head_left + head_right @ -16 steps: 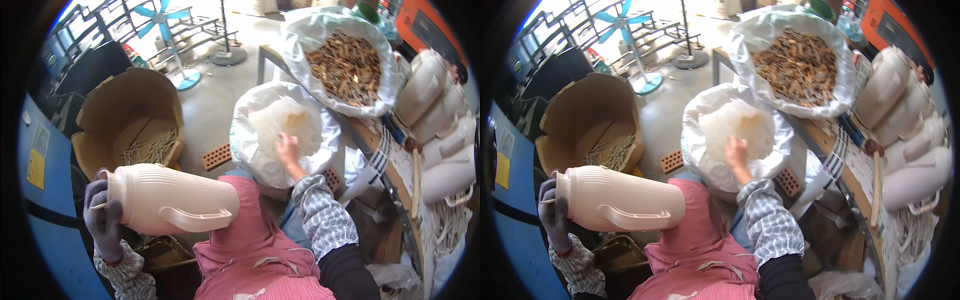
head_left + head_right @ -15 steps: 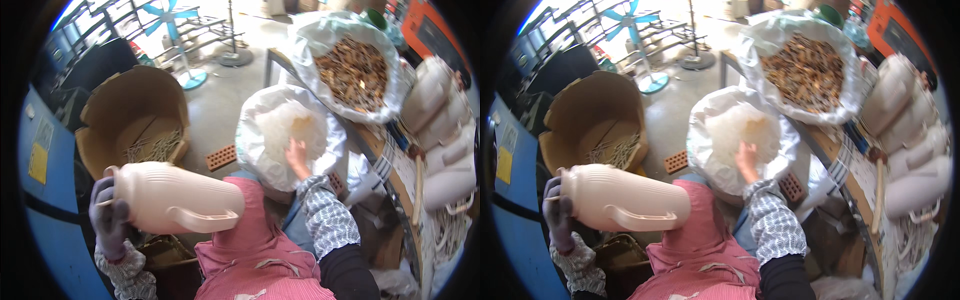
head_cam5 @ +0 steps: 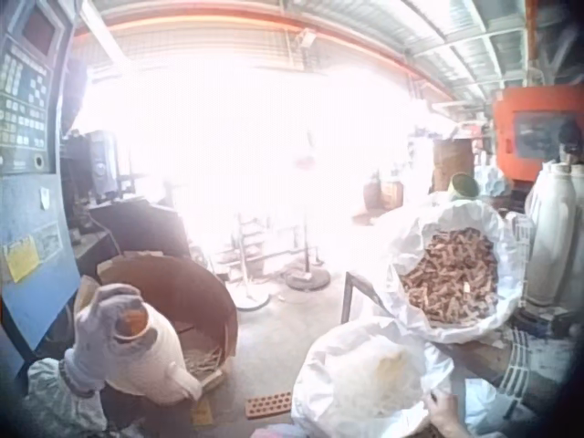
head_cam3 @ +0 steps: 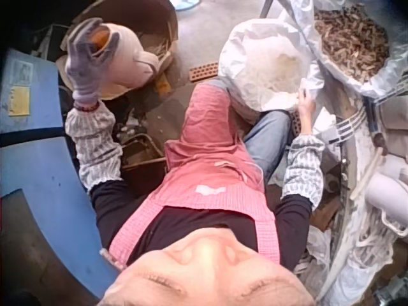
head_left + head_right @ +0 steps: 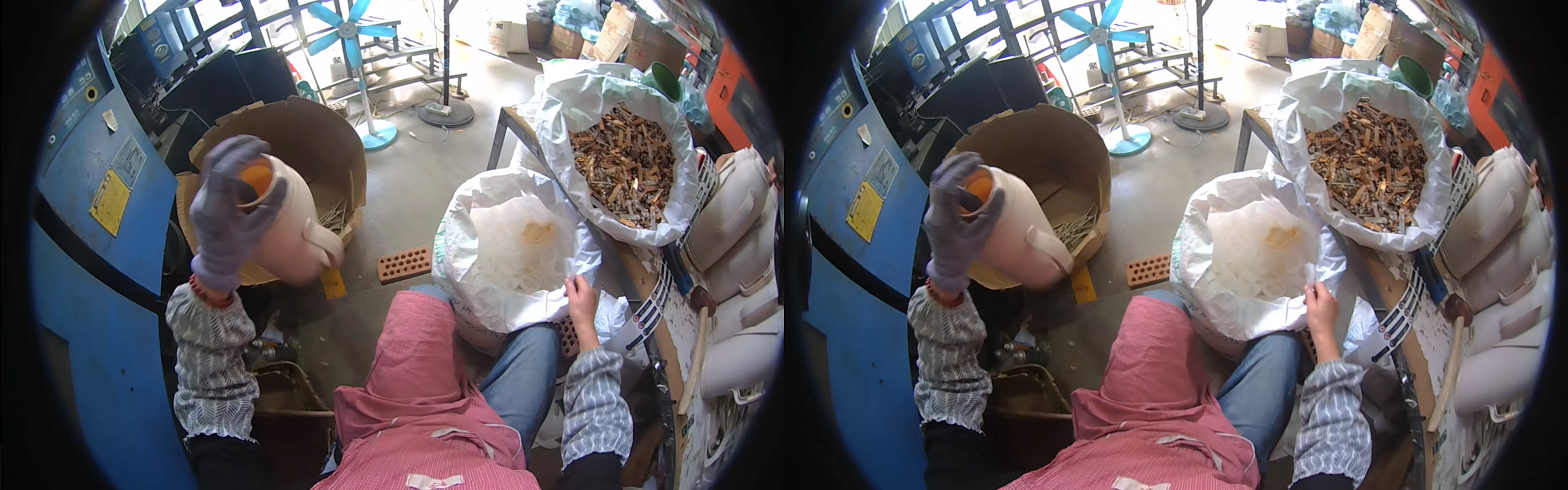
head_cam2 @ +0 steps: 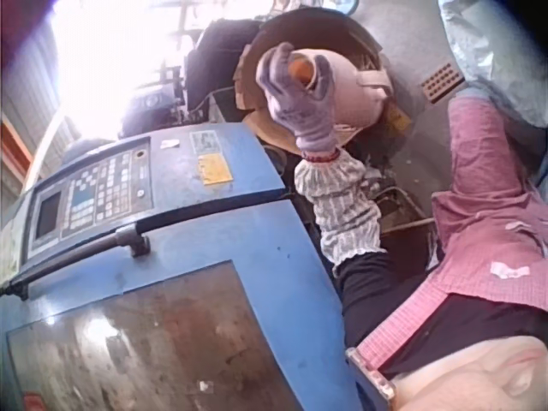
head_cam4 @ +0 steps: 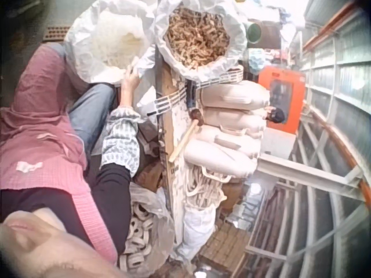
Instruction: The person assembles white plastic containers by attaching handles, inserting wooden sticks, and applying labels. They repeatedly pick up containers, secure the handles, and place finished units on a nearby table.
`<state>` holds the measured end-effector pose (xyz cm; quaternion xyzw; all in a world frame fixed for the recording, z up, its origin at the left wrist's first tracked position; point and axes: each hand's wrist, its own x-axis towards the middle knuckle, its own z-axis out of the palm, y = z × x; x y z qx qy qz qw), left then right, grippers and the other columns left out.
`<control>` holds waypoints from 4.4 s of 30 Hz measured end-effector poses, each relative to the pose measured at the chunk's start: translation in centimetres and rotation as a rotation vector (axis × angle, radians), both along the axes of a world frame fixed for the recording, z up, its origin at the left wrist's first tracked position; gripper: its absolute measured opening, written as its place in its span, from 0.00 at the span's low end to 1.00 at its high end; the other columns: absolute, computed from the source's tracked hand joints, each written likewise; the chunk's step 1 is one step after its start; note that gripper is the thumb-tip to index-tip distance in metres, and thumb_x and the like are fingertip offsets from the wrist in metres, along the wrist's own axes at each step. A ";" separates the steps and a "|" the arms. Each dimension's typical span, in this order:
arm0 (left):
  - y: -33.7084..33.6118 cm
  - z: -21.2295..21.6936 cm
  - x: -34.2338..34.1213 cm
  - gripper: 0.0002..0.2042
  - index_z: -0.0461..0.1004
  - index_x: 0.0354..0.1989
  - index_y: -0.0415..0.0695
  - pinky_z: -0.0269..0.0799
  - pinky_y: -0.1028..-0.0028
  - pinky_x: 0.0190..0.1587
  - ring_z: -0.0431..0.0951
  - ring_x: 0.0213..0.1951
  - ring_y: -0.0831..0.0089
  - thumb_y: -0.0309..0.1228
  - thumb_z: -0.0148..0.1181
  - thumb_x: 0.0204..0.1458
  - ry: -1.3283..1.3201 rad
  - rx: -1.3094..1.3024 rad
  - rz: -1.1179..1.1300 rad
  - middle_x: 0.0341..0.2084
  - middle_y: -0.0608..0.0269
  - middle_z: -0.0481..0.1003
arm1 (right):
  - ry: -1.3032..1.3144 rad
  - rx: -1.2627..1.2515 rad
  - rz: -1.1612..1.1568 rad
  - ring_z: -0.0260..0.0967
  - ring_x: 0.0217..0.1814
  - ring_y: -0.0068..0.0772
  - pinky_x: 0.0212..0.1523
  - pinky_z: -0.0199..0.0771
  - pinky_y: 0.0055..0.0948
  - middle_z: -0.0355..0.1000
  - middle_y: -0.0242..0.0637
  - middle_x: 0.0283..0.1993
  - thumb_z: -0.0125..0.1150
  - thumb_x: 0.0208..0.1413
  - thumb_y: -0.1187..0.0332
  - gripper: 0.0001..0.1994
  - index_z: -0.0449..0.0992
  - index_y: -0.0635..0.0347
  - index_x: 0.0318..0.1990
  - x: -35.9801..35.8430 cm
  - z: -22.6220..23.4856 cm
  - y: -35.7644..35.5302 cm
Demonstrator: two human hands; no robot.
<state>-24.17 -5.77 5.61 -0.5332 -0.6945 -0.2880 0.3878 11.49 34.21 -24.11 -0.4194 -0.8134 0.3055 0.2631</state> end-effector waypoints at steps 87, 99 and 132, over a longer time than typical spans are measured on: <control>9.4 -19.7 13.6 0.26 0.72 0.54 0.37 0.68 0.76 0.51 0.74 0.44 0.76 0.36 0.70 0.47 -1.793 -1.141 -0.826 0.43 0.62 0.77 | -0.207 0.593 0.803 0.71 0.30 0.31 0.27 0.72 0.29 0.69 0.33 0.30 0.68 0.42 0.68 0.11 0.76 0.58 0.34 -1.5 12.2 -18.5; 9.1 -21.3 13.3 0.23 0.74 0.52 0.38 0.70 0.77 0.43 0.74 0.39 0.79 0.36 0.68 0.49 -1.786 -1.117 -0.844 0.38 0.64 0.78 | -0.220 0.669 0.862 0.66 0.31 0.32 0.29 0.71 0.29 0.63 0.35 0.28 0.58 0.42 0.71 0.04 0.70 0.59 0.25 -2.1 11.9 -18.8; 8.2 -10.5 15.3 0.18 0.77 0.42 0.46 0.75 0.70 0.39 0.80 0.33 0.66 0.35 0.72 0.42 -0.711 -0.412 -0.687 0.33 0.60 0.78 | 0.299 -0.249 0.354 0.67 0.29 0.15 0.27 0.67 0.19 0.73 0.28 0.29 0.65 0.50 0.78 0.18 0.73 0.62 0.50 -3.4 19.0 -9.9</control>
